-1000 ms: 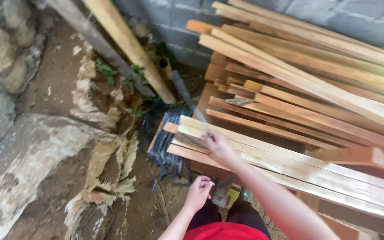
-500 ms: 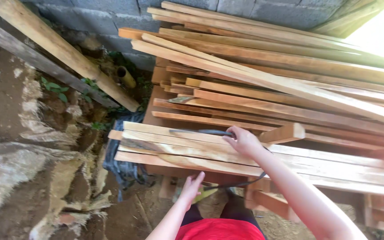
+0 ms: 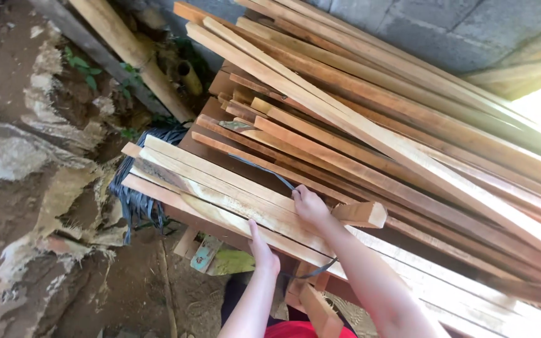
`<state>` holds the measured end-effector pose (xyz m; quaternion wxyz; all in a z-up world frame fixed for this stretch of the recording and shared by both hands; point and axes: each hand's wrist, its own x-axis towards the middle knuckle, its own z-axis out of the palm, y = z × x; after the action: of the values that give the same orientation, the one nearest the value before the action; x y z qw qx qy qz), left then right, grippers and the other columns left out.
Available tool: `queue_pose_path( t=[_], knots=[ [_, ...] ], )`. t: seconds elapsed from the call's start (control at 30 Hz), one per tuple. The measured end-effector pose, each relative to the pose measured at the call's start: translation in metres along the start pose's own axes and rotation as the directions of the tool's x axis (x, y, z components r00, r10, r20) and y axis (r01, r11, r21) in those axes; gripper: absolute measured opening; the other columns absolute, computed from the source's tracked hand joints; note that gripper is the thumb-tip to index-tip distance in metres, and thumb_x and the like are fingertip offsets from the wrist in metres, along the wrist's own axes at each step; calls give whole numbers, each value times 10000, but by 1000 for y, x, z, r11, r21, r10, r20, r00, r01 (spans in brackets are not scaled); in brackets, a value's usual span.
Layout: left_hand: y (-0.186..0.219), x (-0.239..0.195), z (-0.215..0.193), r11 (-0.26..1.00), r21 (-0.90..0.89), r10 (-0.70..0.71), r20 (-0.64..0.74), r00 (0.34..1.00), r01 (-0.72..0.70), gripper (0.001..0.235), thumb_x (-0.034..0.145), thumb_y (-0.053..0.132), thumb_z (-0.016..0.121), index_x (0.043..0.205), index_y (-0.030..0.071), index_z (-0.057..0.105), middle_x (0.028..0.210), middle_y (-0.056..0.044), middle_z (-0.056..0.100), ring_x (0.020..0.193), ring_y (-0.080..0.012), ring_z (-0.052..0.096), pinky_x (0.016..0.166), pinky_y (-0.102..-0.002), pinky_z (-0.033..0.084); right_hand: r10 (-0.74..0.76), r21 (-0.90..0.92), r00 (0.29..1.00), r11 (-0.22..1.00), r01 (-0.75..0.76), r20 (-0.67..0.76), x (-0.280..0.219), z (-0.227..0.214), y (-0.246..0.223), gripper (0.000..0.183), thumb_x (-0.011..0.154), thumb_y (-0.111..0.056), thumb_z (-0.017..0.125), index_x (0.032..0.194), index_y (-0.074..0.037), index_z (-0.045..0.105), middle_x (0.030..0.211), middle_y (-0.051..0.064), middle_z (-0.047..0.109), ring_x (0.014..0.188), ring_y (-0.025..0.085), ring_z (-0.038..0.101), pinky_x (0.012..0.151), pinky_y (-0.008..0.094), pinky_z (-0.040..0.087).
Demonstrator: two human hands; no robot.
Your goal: The person ties bundles of wooden planks together using black straps. They wrap the straps around the planks, pull them tight, and tie knots to secure the bundles. The person handles multiple bundles, adjusting the straps and ensuring they are fastened securely.
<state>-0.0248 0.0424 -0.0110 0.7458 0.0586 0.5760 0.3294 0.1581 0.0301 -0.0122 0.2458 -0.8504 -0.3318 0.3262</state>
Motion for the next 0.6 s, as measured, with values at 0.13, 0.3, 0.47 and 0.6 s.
queue_pose_path(
  t=[0.13,0.3,0.47,0.6],
  knots=[
    [3,-5,13,999,-23,37,-70,997,-39,1062,813,676,666,1533,-29,328,1521,-191,479,1358,-321,521,1104,-482,439,-5,-23,1000,1000,6,29,6,8,4,316,1059,-342,452,1123,-69,597,984,261,710,959,461,671,843,546,513],
    [12,-17,23,999,-32,-10,-170,985,5,1059,815,635,667,1549,23,212,1559,-162,429,1404,-308,492,1148,-474,423,-3,68,997,998,-2,71,18,9,12,315,1001,-301,518,1081,-49,691,1005,243,726,985,413,688,887,457,528],
    [-9,2,-3,992,-109,63,4,998,-62,941,880,679,547,1553,65,313,1608,-112,408,1435,-266,436,1180,-442,346,-6,185,986,982,-25,164,49,18,43,267,933,-175,609,1128,-47,739,1014,168,779,951,285,738,862,367,557],
    [-14,9,-20,960,-278,-10,41,999,21,924,923,765,353,1584,118,340,1634,-64,382,1469,-258,363,1206,-432,257,45,214,968,972,-99,246,45,5,23,306,941,-82,627,1240,-66,691,990,92,784,942,205,732,852,328,550]
  ],
)
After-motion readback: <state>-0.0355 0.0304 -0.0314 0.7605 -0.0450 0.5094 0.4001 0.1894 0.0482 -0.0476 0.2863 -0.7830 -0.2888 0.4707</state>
